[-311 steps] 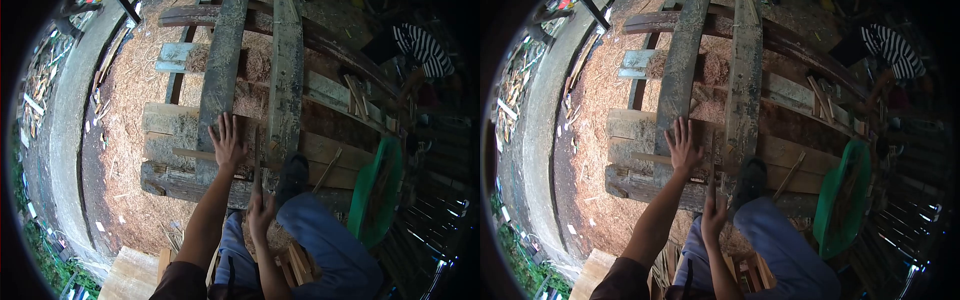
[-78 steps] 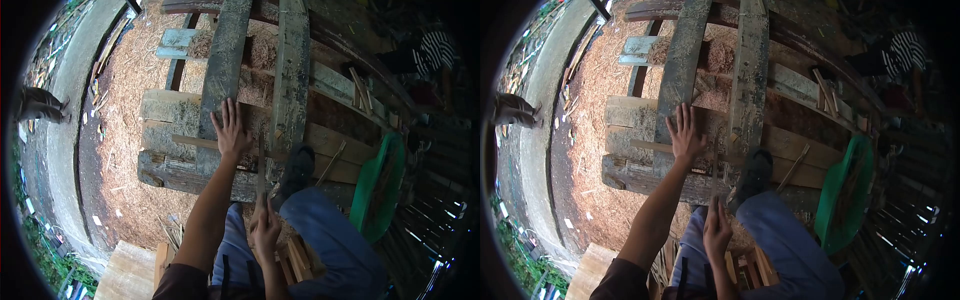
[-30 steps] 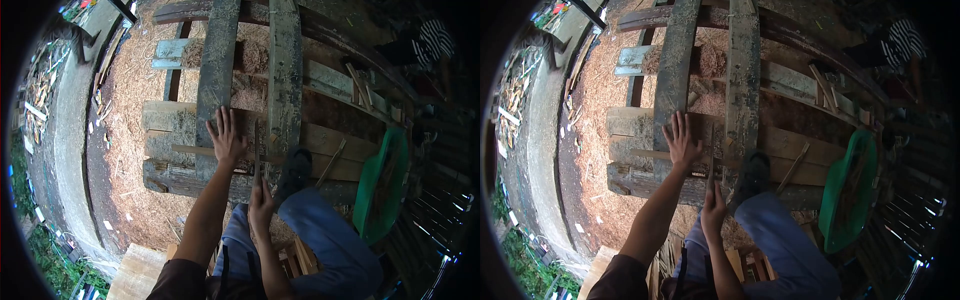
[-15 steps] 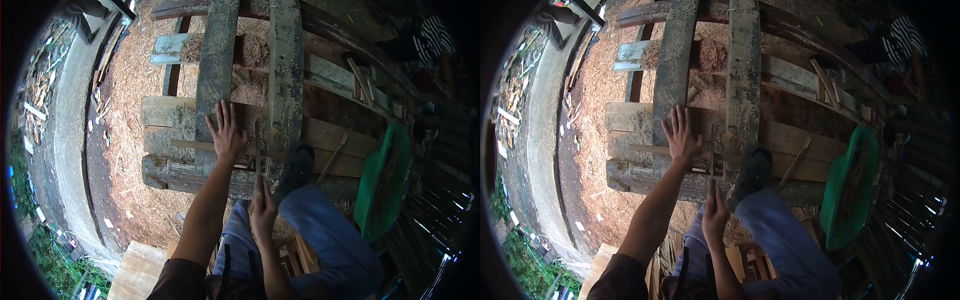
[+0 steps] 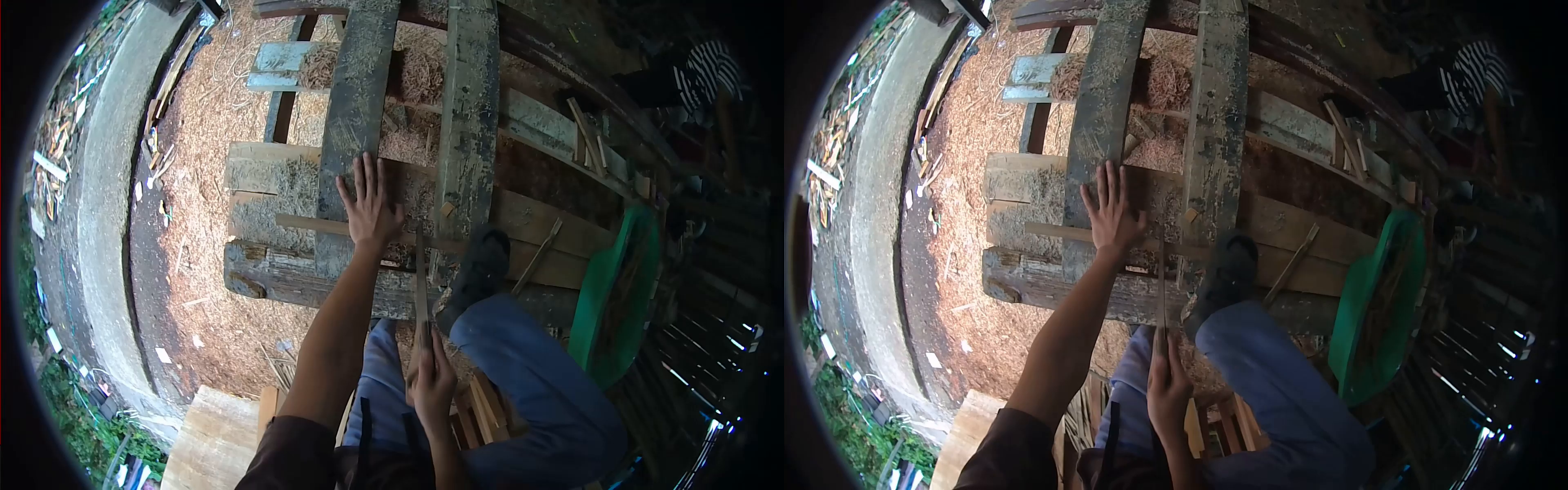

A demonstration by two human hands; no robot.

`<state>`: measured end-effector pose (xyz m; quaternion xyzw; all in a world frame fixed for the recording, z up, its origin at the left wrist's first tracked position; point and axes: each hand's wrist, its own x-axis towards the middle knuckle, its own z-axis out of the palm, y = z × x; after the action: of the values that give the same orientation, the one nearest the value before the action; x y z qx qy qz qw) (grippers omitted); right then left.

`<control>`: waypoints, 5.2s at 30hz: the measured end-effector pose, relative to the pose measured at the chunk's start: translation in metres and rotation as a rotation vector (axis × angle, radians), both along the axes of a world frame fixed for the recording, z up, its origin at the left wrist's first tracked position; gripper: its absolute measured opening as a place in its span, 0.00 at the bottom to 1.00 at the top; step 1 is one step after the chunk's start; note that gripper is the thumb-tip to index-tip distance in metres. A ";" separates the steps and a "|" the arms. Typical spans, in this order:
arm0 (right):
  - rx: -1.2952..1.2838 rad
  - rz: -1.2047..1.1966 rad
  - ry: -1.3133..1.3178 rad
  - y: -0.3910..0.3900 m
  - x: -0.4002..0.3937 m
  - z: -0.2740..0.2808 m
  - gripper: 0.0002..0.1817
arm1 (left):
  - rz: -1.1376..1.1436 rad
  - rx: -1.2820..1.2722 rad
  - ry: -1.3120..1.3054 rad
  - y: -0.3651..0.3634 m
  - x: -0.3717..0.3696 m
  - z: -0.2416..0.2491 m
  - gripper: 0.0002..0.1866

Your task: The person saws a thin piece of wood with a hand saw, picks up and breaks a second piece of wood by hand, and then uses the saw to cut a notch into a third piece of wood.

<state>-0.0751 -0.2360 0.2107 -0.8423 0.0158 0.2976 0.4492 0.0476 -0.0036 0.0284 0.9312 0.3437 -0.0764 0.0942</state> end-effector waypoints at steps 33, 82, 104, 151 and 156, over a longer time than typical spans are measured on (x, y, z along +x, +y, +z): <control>0.014 0.053 -0.295 0.062 0.064 -0.046 0.24 | 0.037 -0.078 0.063 0.010 0.007 0.003 0.54; 0.060 -0.043 -0.125 0.006 0.030 0.030 0.25 | 0.014 0.024 0.061 0.004 0.004 0.001 0.55; -0.125 0.039 0.031 0.020 0.046 0.047 0.25 | -0.023 -0.031 0.064 0.000 0.000 0.010 0.56; -0.050 -0.039 -0.091 0.028 0.003 0.000 0.25 | -0.042 0.058 -0.073 -0.001 -0.001 -0.011 0.51; 0.018 -0.130 0.162 0.013 0.026 0.012 0.26 | -0.031 0.022 -0.151 -0.003 -0.003 -0.014 0.50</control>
<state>-0.0491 -0.2231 0.2223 -0.8085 0.1042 0.3351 0.4725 0.0444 -0.0067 0.0148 0.9404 0.3222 -0.0037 0.1082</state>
